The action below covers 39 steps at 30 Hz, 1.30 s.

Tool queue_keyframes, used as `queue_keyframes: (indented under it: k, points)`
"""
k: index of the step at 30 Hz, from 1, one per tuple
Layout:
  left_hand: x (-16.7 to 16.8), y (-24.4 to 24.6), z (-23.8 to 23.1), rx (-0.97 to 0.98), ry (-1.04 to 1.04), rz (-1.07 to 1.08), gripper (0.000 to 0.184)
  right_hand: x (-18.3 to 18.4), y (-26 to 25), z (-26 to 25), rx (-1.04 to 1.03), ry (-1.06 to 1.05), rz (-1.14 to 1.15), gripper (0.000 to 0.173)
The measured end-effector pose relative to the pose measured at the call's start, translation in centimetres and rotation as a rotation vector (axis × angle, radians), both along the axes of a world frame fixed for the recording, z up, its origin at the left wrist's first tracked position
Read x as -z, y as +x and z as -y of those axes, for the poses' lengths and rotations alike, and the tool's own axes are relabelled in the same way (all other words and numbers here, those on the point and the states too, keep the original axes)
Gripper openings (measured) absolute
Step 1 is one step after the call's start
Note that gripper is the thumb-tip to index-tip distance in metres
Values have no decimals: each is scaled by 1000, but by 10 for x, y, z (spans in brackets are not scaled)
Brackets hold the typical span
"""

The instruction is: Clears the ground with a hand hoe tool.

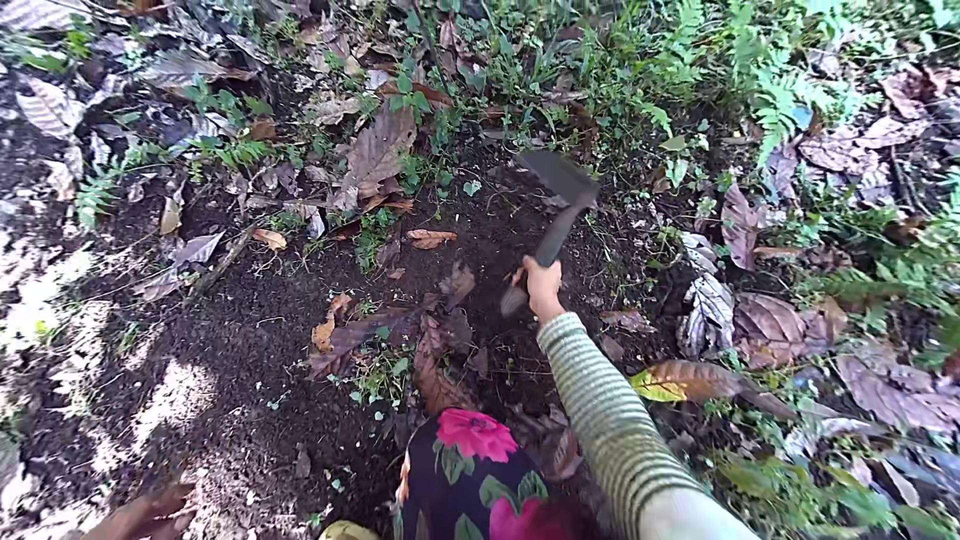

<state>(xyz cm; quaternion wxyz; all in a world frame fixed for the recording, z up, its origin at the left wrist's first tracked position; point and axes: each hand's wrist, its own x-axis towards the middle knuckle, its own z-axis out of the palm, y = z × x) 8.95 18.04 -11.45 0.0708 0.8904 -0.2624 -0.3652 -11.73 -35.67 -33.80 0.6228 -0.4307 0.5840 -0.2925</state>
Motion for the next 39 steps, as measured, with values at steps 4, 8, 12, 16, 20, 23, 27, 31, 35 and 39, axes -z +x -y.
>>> queue_keyframes:
  k: [4,8,12,16,20,23,27,31,35,39]
  points:
    - [-6,-7,-3,-34,-42,50,40,14,90,-34,-10,30,28,59]
    - [-9,-9,2,-47,-89,43,41,51,55,-150,-950,42,-342,72]
    - [-7,-10,-7,-46,-94,25,41,22,11,-170,-1405,51,-479,61]
    - [-12,-16,-25,-110,-83,15,42,-3,24,-116,-999,141,-225,57]
    - [-26,-28,-36,-187,-64,-22,43,-22,99,-47,-328,2,-3,51]
    - [-29,-31,-45,-188,-84,0,43,-5,164,-33,-27,34,49,66]
    - [-31,-32,-39,-204,-120,2,42,45,140,-123,-773,66,-203,65]
    - [-25,-30,-34,-161,-141,-19,42,25,74,-183,-1481,91,-414,60]
    - [-25,-33,-41,-179,-115,-39,43,-18,70,-164,-1549,-120,-427,59]
    - [-31,-40,-47,-175,-123,-40,44,-64,125,-111,-1177,-323,-415,59]
